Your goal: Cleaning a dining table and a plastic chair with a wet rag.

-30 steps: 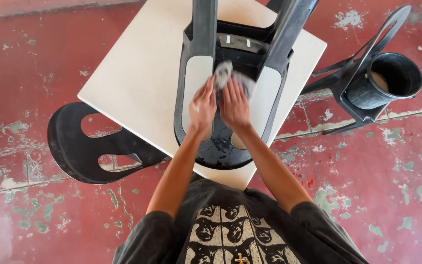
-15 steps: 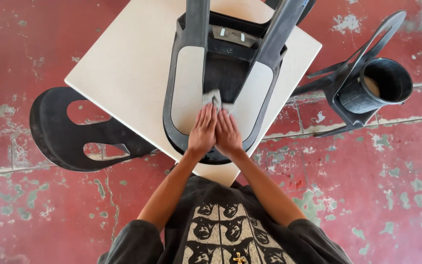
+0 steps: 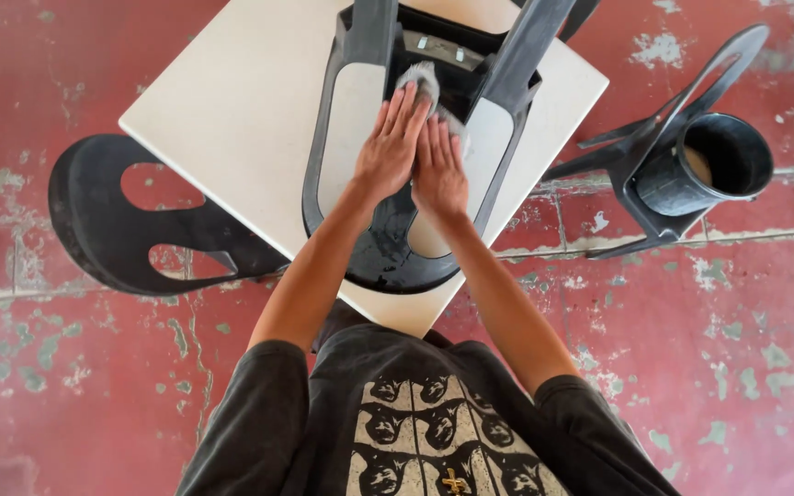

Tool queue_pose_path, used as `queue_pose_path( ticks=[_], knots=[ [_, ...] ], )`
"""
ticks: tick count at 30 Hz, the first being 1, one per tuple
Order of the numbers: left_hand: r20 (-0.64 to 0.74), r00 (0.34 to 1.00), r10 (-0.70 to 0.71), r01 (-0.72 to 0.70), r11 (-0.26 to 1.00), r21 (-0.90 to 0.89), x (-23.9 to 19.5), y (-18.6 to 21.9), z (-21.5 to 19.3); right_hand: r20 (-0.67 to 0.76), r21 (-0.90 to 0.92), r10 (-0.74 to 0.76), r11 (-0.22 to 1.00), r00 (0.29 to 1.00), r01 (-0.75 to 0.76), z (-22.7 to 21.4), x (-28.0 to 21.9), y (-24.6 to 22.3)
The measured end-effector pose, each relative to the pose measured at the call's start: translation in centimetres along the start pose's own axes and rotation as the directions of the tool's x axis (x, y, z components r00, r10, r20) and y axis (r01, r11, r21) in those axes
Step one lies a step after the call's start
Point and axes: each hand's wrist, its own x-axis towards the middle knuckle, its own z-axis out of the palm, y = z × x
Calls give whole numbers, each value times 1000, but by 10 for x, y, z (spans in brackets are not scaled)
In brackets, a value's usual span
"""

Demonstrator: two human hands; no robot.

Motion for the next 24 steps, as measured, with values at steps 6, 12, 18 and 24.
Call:
queue_pose_path(
  ticks=[6,12,18,24],
  knots=[
    [41,997,68,-62,988,-143,-109,-11,60,-125,188,-51,979,991,74,58,-95,-17],
    [341,903,260,-249,965,-75,-163,-48,54,-7,175,-57,983,998,57,94,-144,-63],
    [330,890,316,-313,948,-63,-23,-49,3,-130,33,192,981,973,-190,29,-34,-61],
    [349,889,296,-360,924,132,24,-48,-19,-154,99,309,950,939,-296,19,-6,-65]
  ],
)
